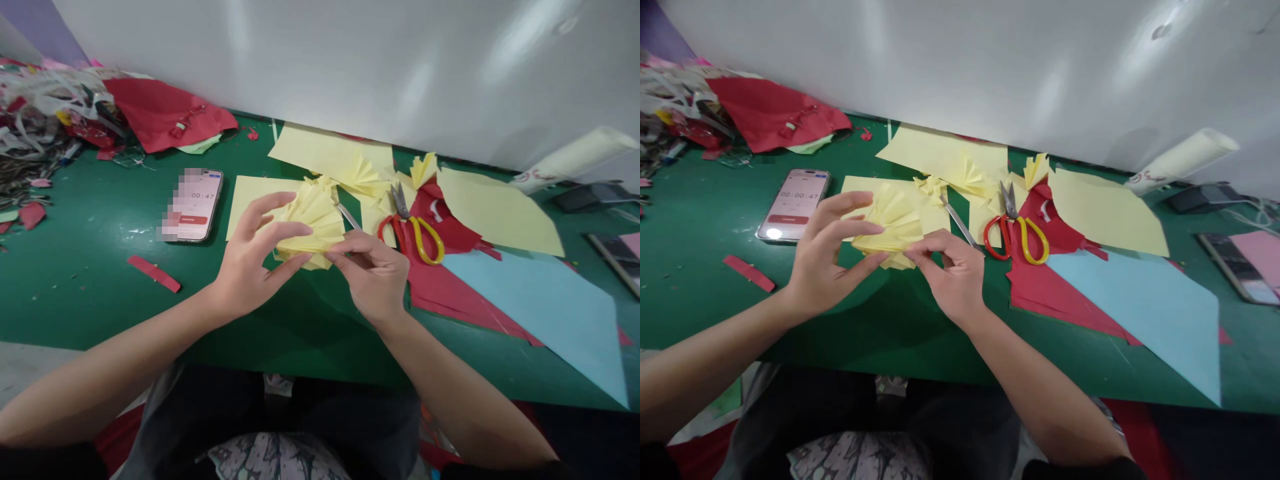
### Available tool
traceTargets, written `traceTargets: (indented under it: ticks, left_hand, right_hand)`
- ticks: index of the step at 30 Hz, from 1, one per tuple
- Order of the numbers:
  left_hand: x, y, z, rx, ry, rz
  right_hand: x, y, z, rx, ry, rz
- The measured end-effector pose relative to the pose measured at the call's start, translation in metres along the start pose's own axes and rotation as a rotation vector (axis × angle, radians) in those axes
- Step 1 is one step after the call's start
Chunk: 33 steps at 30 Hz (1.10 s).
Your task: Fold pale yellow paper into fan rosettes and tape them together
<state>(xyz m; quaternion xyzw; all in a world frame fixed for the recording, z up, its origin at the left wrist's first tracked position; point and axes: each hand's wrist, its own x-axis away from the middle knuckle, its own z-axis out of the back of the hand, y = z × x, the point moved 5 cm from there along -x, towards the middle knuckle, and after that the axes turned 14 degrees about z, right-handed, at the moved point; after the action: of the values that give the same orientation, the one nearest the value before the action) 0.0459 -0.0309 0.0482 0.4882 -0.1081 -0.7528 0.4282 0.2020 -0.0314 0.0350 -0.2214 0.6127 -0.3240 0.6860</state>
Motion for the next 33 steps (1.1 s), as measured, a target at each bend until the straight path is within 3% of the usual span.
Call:
traceTargets:
  ticks: [5,12,19,22,33]
  left_hand:
    - [0.004,0.009,0.003,-0.093,0.094,-0.174]
    - [0.007,0.008,0.003,-0.167,0.115,-0.179]
    - [0.009,0.012,0.003,-0.202,0.192,-0.249]
    - [0.010,0.014,0.002,-0.209,0.185,-0.264]
    - [0.009,0.012,0.003,-0.238,0.199,-0.274]
  right_hand:
    - [0.004,0.000,-0.006,-0.083,-0.042,0.046]
    - [0.008,-0.004,-0.011,-0.056,-0.132,0.116]
    - [0.007,0.008,-0.005,-0.109,-0.047,-0.203]
    - [0.005,0.012,-0.006,-0.096,-0.073,-0.292]
    - [0.009,0.017,-0.008,-0.191,-0.094,-0.386]
